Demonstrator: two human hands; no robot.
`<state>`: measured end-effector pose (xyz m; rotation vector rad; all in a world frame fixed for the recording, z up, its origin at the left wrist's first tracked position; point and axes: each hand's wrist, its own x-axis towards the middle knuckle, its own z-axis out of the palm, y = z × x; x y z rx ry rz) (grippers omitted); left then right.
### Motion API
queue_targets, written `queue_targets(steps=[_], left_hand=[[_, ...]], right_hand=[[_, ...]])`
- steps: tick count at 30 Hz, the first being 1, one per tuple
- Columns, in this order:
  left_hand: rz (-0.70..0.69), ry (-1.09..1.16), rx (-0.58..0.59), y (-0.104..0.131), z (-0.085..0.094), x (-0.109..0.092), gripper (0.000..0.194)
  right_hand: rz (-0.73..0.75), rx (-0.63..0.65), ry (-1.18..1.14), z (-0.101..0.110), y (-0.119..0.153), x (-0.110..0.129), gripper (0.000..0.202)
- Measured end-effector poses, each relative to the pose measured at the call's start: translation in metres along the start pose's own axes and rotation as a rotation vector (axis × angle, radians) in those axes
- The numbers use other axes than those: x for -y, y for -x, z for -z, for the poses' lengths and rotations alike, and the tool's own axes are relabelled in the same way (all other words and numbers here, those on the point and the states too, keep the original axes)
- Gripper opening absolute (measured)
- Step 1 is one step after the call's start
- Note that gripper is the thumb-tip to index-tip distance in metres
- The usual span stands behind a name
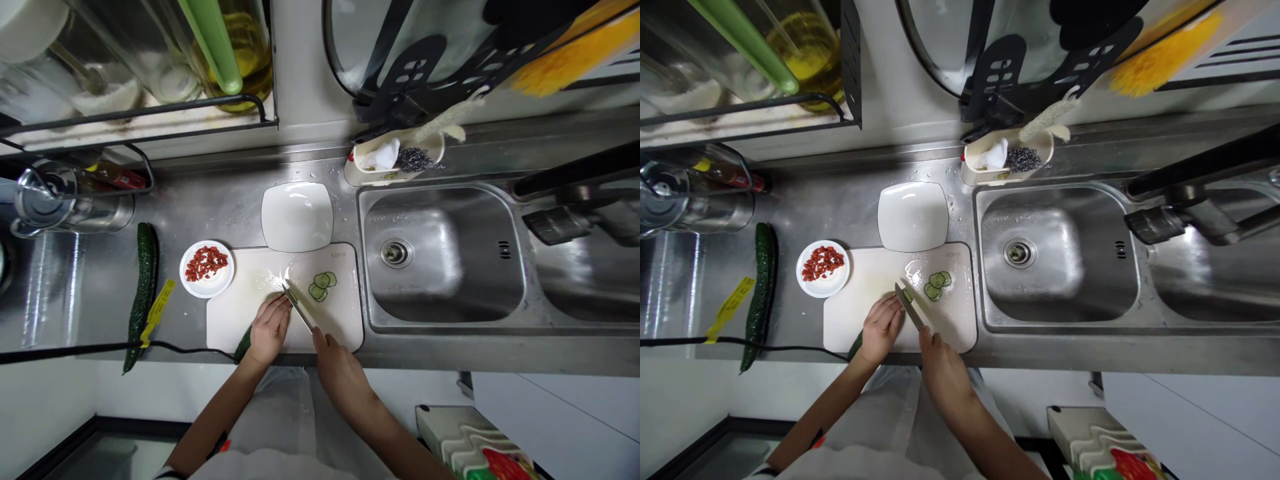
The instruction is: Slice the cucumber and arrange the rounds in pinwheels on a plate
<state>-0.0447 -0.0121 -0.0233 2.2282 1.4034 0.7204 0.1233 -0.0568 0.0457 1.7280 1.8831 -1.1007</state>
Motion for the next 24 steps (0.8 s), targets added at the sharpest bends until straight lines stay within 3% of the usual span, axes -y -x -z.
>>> queue_targets(steps=[15, 24], left_hand=[[-0.006, -0.012, 0.009, 0.001, -0.001, 0.002, 0.028], [0.004, -0.008, 0.017, 0.004, -0.002, 0.003, 0.030]], right_hand=[[-0.015, -0.050, -0.047, -0.010, -0.018, 0.003, 0.043], [-0.023, -0.037, -0.076, -0.001, -0.030, 0.010, 0.039]])
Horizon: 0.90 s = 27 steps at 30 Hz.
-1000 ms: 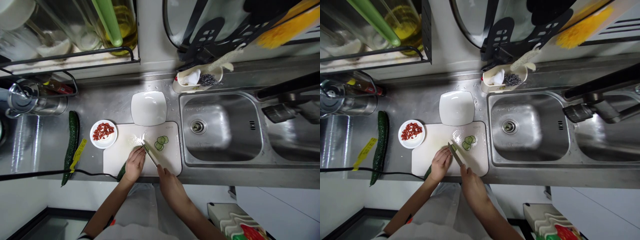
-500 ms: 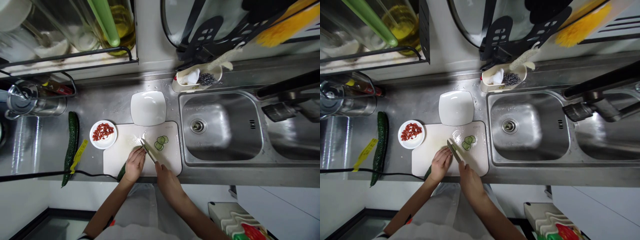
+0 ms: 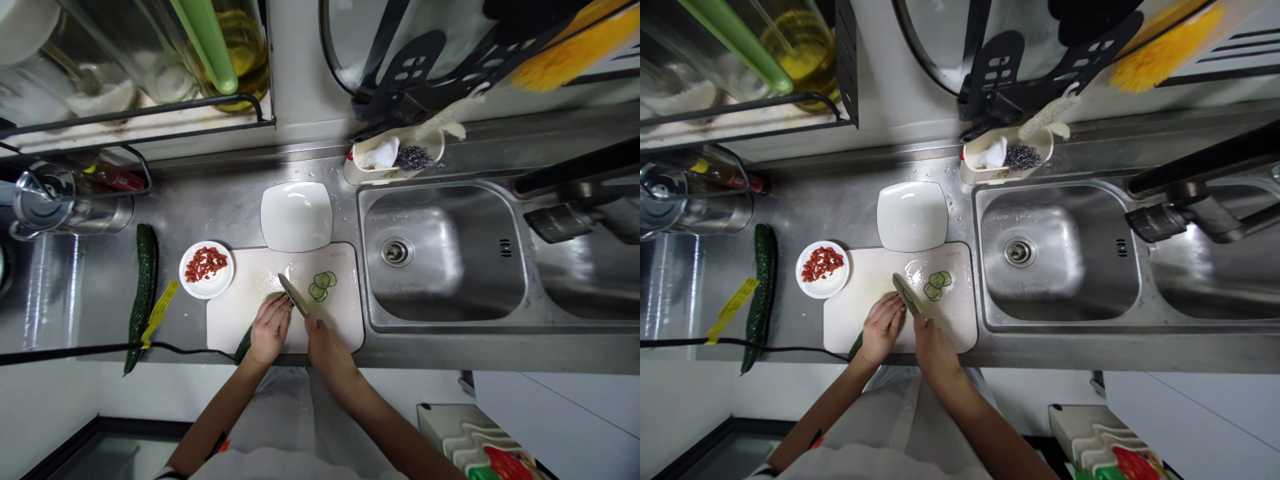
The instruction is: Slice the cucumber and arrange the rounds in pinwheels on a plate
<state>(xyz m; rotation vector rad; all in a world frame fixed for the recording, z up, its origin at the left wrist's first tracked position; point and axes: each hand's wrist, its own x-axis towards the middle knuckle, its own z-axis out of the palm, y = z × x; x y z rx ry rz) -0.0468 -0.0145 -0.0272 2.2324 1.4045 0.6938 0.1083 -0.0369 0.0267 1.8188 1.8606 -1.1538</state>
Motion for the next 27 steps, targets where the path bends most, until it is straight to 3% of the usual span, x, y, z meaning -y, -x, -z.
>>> queue_targets(steps=[12, 21, 27], left_hand=[[-0.008, 0.004, -0.016, -0.001, 0.000, 0.000, 0.030], [0.005, -0.001, -0.004, -0.001, 0.001, 0.000, 0.028], [-0.001, -0.001, -0.013, -0.001, 0.001, -0.001, 0.026]], right_hand=[[-0.018, -0.013, -0.004, -0.003, -0.001, -0.006, 0.037], [-0.035, 0.012, 0.053, 0.003, 0.042, -0.013, 0.039], [-0.047, 0.058, 0.065, 0.001, 0.054, -0.013, 0.046]])
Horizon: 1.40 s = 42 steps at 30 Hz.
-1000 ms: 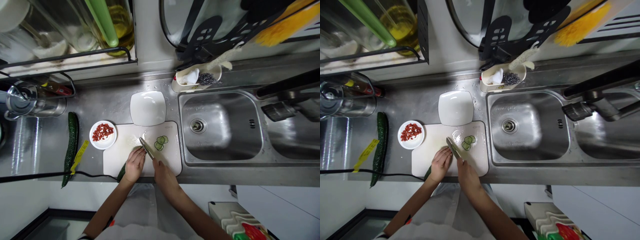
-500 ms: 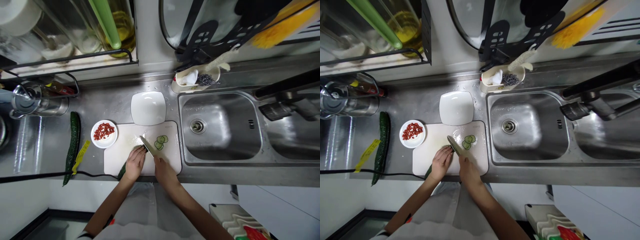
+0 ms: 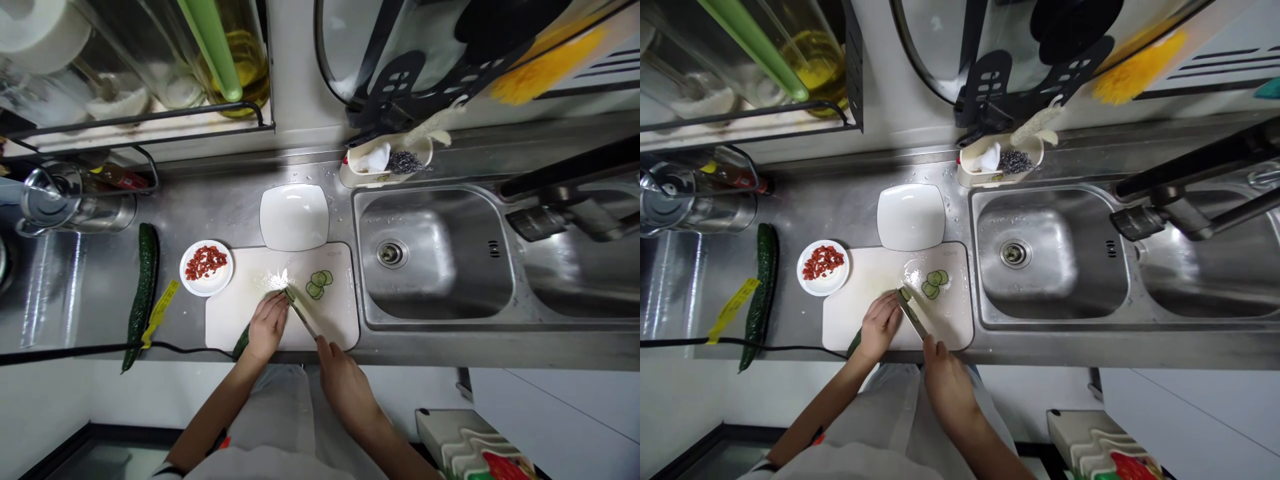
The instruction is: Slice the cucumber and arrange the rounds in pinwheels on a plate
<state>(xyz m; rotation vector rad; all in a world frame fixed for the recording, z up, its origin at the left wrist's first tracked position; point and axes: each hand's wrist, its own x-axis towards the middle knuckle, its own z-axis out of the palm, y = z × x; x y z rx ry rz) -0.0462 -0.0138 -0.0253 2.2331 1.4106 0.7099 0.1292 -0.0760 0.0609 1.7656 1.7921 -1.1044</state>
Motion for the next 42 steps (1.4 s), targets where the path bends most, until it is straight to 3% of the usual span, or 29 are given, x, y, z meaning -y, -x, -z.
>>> queue_targets(steps=[25, 42], left_hand=[[-0.004, -0.007, -0.006, -0.002, 0.000, -0.002, 0.026], [0.006, -0.012, 0.009, -0.002, 0.001, -0.002, 0.026]], right_hand=[[-0.011, 0.041, -0.025, 0.006, -0.001, 0.003, 0.046], [0.032, 0.000, -0.002, 0.007, -0.012, 0.004, 0.036]])
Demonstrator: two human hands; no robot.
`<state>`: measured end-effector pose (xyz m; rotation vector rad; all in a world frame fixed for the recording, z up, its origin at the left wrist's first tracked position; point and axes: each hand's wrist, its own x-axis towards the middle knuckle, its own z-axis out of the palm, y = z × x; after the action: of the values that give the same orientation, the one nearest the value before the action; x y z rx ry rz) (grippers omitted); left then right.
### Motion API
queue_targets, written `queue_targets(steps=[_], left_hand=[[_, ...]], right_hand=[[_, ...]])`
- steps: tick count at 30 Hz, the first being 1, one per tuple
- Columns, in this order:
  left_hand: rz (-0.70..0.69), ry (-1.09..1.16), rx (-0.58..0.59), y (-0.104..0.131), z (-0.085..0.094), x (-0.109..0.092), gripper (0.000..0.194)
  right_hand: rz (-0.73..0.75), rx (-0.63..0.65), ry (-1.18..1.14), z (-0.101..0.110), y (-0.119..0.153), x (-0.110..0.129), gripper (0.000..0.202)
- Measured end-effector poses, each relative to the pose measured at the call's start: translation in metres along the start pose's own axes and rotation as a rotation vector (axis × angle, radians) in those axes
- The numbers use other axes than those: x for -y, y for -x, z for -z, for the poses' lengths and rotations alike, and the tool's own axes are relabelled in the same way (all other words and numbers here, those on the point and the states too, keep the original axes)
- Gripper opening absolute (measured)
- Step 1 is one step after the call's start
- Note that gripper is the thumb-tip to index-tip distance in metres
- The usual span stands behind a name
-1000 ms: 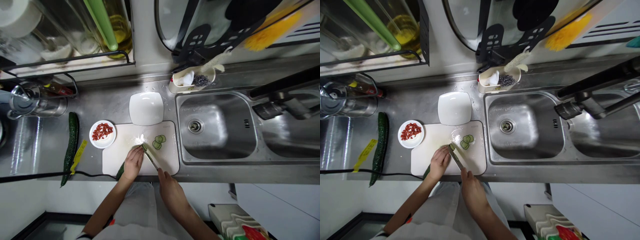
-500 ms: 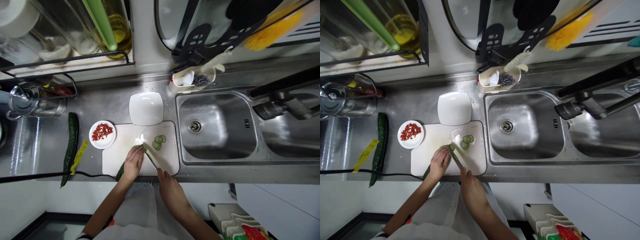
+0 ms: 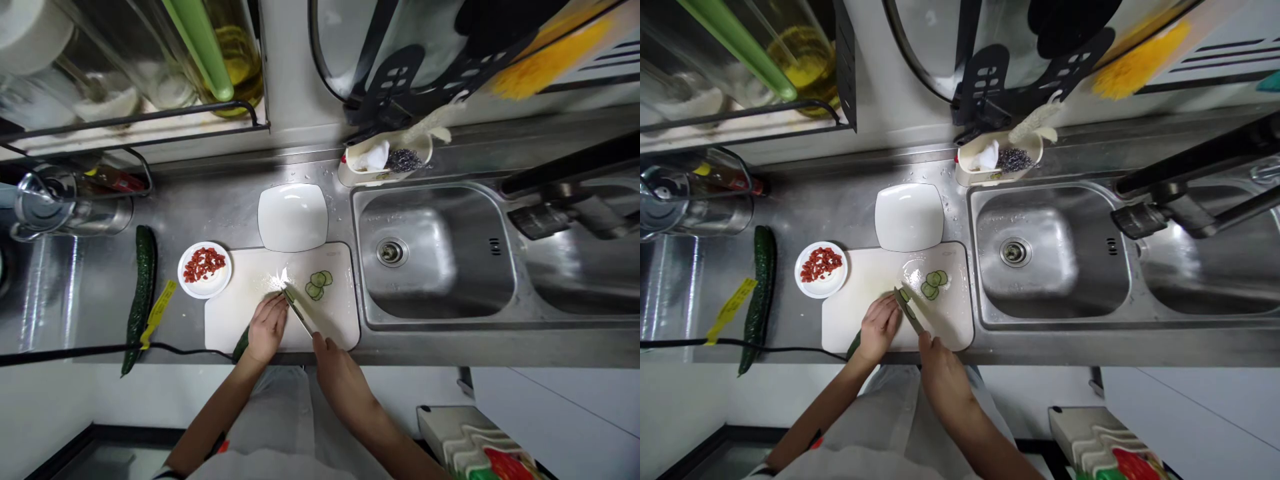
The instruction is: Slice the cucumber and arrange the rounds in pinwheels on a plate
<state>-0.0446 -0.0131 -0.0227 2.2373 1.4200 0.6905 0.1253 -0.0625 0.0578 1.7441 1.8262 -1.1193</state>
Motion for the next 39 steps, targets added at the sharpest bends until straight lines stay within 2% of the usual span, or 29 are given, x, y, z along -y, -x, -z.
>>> queue_targets(steps=[7, 15, 28, 39], left_hand=[[-0.008, -0.001, -0.007, 0.001, -0.001, 0.002, 0.026], [-0.009, 0.006, -0.010, 0.000, -0.002, 0.002, 0.027], [-0.017, 0.001, -0.001, 0.001, -0.002, 0.002, 0.030], [-0.002, 0.004, 0.014, 0.003, -0.002, 0.003, 0.031]], right_hand=[[0.005, -0.020, 0.003, -0.002, -0.006, 0.002, 0.039], [-0.003, -0.037, 0.000, -0.003, -0.012, 0.005, 0.033], [-0.014, 0.010, -0.052, -0.001, -0.029, 0.009, 0.043], [-0.014, -0.014, -0.105, -0.009, -0.046, 0.011, 0.045]])
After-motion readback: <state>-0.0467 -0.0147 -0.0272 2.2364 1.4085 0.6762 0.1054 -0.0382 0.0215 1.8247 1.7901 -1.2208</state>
